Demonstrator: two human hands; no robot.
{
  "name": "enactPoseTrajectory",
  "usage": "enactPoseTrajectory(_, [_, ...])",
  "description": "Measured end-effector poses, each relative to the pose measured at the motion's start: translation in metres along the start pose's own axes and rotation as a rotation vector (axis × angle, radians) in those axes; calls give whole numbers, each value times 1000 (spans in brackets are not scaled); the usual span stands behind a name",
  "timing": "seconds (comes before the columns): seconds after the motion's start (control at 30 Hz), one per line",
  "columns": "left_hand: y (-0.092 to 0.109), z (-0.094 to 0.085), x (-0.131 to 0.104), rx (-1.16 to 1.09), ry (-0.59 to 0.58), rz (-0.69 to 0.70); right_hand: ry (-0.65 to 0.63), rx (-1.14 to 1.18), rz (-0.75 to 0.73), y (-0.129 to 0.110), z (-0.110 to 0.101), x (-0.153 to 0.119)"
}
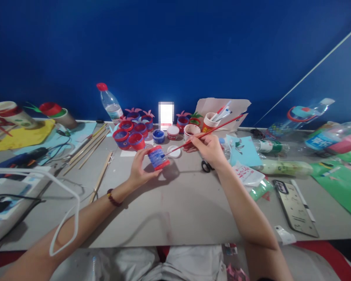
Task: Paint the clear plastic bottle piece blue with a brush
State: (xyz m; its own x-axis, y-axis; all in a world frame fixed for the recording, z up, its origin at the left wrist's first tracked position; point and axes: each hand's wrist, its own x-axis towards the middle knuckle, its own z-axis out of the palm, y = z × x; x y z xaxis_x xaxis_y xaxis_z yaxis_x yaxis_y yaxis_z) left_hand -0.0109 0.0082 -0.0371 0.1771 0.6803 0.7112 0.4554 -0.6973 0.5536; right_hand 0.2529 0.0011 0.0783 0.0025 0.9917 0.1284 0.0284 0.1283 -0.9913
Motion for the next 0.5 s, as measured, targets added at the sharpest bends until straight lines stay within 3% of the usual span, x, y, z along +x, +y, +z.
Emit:
enactPoseTrajectory(0.17, [1, 2, 1, 4, -13, 5, -80, -14, 37, 3, 9, -2])
enactPoseTrajectory(0.5, [0, 0, -1, 30, -26, -19, -11, -69, 20, -3, 7, -1])
